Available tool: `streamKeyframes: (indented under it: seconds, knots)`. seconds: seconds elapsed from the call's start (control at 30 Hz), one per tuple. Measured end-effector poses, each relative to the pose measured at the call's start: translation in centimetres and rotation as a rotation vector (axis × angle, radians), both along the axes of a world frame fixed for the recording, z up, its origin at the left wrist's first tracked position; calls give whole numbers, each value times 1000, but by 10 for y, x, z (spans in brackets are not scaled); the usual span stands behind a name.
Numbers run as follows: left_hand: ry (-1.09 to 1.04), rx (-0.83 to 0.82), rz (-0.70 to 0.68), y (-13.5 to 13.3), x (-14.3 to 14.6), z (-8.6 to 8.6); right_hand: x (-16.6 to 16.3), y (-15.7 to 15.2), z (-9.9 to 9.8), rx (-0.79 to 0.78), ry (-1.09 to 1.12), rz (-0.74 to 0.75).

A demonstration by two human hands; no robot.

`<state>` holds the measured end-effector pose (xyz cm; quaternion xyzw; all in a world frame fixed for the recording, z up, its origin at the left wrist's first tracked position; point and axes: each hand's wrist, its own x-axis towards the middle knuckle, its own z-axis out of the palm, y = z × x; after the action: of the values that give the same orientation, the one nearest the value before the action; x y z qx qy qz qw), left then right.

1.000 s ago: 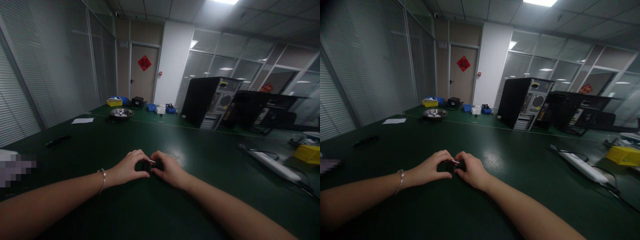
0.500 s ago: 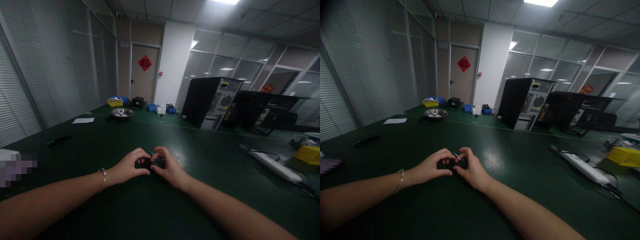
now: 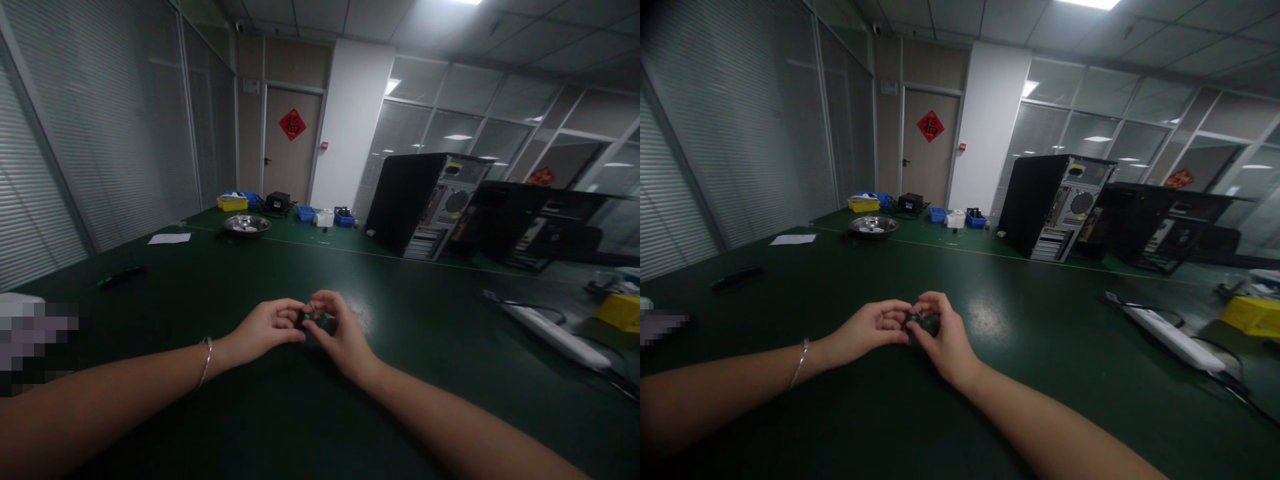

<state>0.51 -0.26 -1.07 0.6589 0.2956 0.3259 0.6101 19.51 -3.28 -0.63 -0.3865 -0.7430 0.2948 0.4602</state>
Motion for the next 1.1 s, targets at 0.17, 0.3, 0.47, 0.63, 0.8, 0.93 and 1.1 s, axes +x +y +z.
streamKeyframes:
  seconds: [0.17, 0.3, 0.47, 0.63, 0.8, 0.93, 1.1]
  knots:
    - [-2, -45, -15, -1, 0, 3, 1, 4, -4, 11, 54, 5]
    - [-1, -12, -17, -1, 0, 2, 1, 4, -2, -1, 65, -23]
    - [3, -7, -31, -2, -1, 4, 0, 1, 4, -14, 61, -11]
    - [9, 15, -18, -3, 0, 5, -1, 2, 2, -19, 119, 33]
    - [18, 42, -7, -2, -1, 5, 1, 3, -1, -106, 160, 68]
    - [29, 49, -18, -3, -1, 7, 1, 3, -1, -127, 169, 83]
    - [68, 88, 22, -5, -1, 7, -1, 4, 0, -134, 129, 55]
